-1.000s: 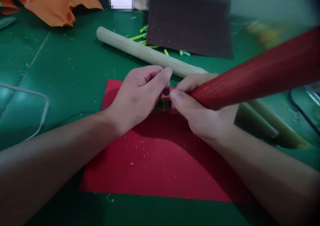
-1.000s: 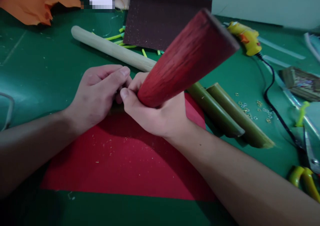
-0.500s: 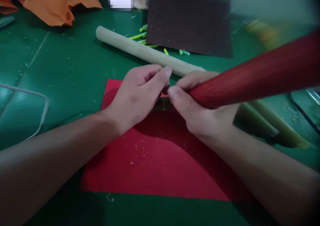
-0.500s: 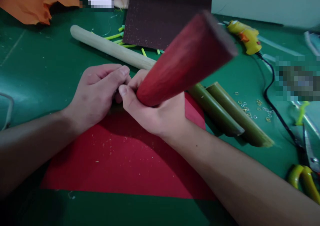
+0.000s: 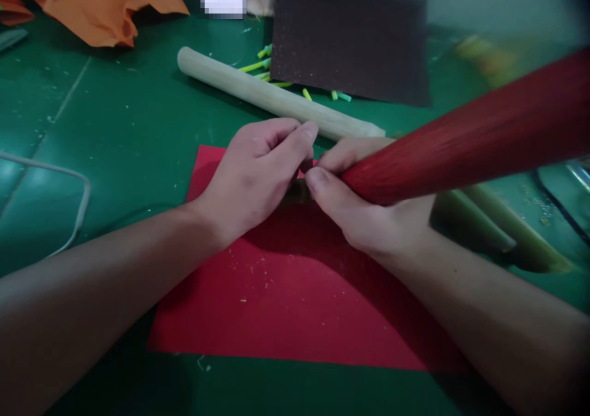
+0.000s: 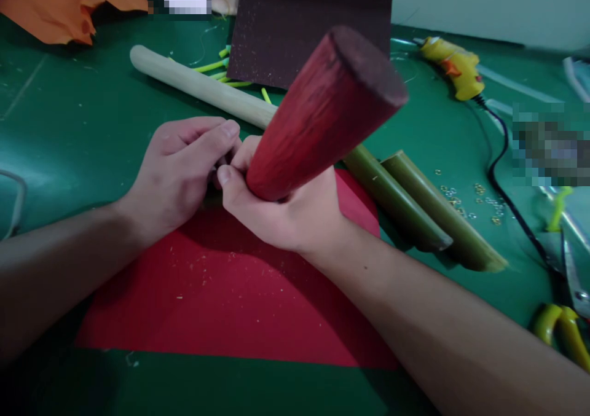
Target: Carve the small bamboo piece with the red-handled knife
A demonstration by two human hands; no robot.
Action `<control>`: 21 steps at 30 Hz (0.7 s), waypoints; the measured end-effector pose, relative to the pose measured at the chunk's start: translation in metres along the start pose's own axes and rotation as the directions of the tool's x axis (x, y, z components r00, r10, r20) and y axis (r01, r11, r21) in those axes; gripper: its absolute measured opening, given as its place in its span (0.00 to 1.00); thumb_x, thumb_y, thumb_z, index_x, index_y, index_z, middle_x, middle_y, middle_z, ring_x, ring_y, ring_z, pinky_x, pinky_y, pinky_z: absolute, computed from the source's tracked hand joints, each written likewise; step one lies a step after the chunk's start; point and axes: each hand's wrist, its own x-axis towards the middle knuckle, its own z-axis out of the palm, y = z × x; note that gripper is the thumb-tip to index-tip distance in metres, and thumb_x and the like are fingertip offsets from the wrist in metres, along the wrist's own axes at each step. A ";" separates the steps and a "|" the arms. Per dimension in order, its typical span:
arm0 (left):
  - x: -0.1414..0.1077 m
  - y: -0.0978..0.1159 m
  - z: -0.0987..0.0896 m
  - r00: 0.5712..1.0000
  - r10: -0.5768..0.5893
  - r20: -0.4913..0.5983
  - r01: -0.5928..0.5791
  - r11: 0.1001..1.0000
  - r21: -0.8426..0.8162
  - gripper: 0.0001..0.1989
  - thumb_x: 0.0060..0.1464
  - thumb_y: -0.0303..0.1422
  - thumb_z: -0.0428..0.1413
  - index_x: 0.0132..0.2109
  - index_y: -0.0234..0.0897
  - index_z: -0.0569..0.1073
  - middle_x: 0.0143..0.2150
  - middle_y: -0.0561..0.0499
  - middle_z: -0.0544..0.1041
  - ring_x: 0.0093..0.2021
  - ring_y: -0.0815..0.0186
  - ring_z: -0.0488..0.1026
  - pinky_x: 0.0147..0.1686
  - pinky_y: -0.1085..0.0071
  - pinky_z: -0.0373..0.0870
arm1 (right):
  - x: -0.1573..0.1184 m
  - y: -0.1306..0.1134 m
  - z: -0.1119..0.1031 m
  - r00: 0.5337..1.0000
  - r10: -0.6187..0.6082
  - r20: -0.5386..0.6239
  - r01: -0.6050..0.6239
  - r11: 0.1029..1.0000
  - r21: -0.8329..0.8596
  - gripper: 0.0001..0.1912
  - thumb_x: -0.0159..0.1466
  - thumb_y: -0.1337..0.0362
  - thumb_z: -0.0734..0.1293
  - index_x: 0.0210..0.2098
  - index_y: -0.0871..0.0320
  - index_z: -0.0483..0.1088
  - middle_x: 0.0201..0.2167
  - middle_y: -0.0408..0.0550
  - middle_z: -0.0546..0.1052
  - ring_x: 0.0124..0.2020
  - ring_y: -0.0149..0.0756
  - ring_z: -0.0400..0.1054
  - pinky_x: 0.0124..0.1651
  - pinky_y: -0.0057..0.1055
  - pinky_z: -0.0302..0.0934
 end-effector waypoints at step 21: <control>-0.001 0.001 0.001 0.999 -0.024 -0.023 0.025 1.000 0.012 0.23 0.68 0.35 0.54 0.22 0.38 0.65 0.22 0.54 0.60 0.24 0.70 0.56 0.27 0.67 0.55 | -0.005 -0.002 0.003 0.991 0.083 -0.107 -0.087 0.996 -0.034 0.14 0.64 0.66 0.71 0.23 0.52 0.67 0.22 0.37 0.75 0.24 0.30 0.72 0.29 0.30 0.70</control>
